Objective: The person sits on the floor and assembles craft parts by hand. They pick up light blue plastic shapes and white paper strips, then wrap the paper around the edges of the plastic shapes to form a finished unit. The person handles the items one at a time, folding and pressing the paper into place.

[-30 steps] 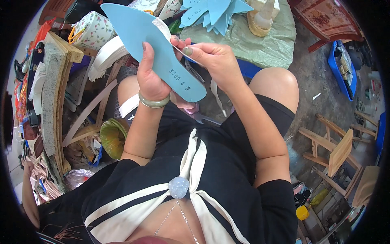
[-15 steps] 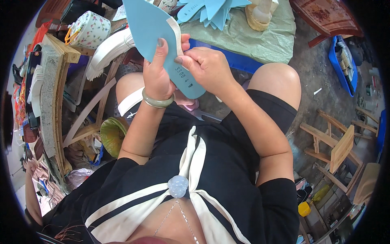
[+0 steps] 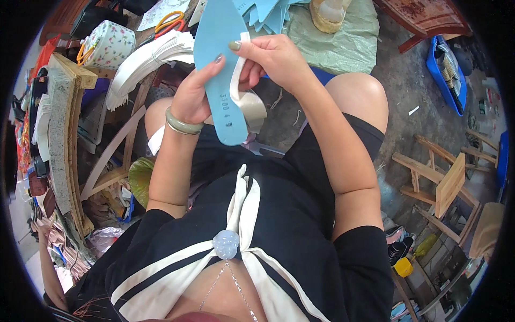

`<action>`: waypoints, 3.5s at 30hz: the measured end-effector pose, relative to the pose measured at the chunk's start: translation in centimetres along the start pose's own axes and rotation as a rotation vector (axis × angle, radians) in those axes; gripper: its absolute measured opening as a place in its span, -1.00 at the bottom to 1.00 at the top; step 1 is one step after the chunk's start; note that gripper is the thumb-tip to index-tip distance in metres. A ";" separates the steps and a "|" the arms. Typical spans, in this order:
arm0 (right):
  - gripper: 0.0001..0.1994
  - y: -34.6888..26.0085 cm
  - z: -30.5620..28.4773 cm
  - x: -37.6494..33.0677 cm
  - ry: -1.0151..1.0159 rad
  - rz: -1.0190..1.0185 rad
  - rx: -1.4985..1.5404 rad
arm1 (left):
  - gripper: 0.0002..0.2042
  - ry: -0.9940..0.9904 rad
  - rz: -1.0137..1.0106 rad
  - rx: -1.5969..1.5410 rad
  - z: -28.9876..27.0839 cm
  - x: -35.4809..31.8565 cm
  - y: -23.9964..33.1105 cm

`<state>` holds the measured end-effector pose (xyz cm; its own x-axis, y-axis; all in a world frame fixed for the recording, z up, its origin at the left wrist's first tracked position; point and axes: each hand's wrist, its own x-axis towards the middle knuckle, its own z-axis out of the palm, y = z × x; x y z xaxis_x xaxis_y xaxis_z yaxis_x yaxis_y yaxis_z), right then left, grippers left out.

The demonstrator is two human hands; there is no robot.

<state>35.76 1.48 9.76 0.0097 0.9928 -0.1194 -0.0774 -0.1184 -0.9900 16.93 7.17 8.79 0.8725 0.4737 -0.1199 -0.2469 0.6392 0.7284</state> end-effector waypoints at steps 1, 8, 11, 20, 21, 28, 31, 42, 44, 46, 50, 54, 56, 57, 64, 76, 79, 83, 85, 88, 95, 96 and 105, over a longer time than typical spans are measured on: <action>-0.66 0.3 -0.1 0.3 0.023 -0.018 0.027 | -0.48 -0.046 -0.009 -0.018 -0.2 0.0 0.1; -0.55 2.8 1.6 0.8 0.162 -0.334 -0.157 | -0.49 0.263 0.294 0.178 -0.3 -0.1 -3.4; -0.43 3.1 1.7 -1.0 0.036 -0.073 -0.168 | -0.53 0.362 0.462 0.063 0.0 0.2 -1.9; -0.88 0.0 3.4 -3.1 0.193 -0.411 -0.307 | -0.62 0.299 0.782 -0.099 1.9 -0.9 0.3; -0.87 0.0 3.4 -3.2 0.172 -0.418 -0.295 | -0.62 0.295 0.781 -0.129 2.0 -1.0 0.3; -0.82 -0.1 4.3 -3.6 0.087 -0.436 -0.256 | -0.58 0.278 0.813 -0.151 2.4 -2.6 1.0; -0.80 0.1 4.9 -3.7 0.114 -0.435 -0.225 | -0.54 0.255 0.861 -0.141 2.5 -2.7 1.2; -0.79 -0.3 5.4 -4.1 0.196 -0.647 -0.685 | -0.31 0.480 0.793 0.135 0.9 -1.9 -0.7; -0.80 0.0 5.0 -3.9 0.246 -0.639 -0.723 | -0.24 0.443 0.652 0.190 0.5 -1.4 -1.3; -0.80 0.1 3.5 -3.6 0.301 -0.625 -0.803 | -0.38 0.220 0.109 0.592 -4.1 -4.1 -2.4; -0.83 -0.1 2.5 -3.5 0.221 -0.574 -1.040 | -0.46 0.162 0.538 1.921 1.1 -6.6 1.2; -0.82 -1.6 4.5 -2.9 0.098 -0.652 -1.117 | -0.62 -0.066 0.397 2.207 1.3 -1.1 4.7; -0.76 -1.7 2.6 -1.5 0.013 -0.448 -0.798 | -0.73 -0.246 0.027 1.901 0.1 -0.1 5.3; -0.73 -1.7 1.6 -1.4 -0.023 -0.332 -0.642 | -0.74 -0.243 -0.016 1.817 0.3 -0.2 5.2; -0.62 -1.7 -1.7 -4.1 -0.029 -0.018 0.214 | -0.75 -0.186 -0.268 1.473 2.4 -0.3 4.8; -0.67 -0.6 2.1 -3.1 0.262 -0.198 0.478 | -0.68 0.048 0.079 0.399 1.5 -1.1 -0.3; -0.71 -0.8 3.0 -2.7 0.259 -0.244 0.560 | -0.68 0.077 0.172 0.276 2.2 -0.7 -1.2; -0.75 -2.0 3.4 -2.1 0.178 -0.222 0.553 | -0.67 0.089 0.249 0.135 2.8 -0.4 -1.6; -0.78 -2.7 2.8 -1.7 0.122 -0.171 0.513 | -0.67 0.120 0.249 0.081 2.6 -0.4 -1.2; -0.81 -4.0 3.1 -2.3 0.210 -0.202 0.206 | -0.67 0.208 0.334 0.063 3.3 -0.4 -0.6; -0.82 -1.0 5.2 -2.8 0.471 -0.604 -0.461 | -0.62 0.278 0.564 -0.009 3.3 0.3 -0.4; -0.81 -0.9 5.7 -3.0 0.494 -0.575 -0.431 | -0.60 0.304 0.580 -0.031 3.6 0.3 -0.5; -0.80 -0.1 6.8 -3.6 0.502 -0.544 -0.411 | -0.56 0.300 0.678 0.020 4.0 -0.2 -0.6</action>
<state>28.91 -1.93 10.84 0.3895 0.7987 0.4587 0.4338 0.2802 -0.8563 18.57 4.29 11.08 0.3780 0.9076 0.1830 -0.6803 0.1382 0.7198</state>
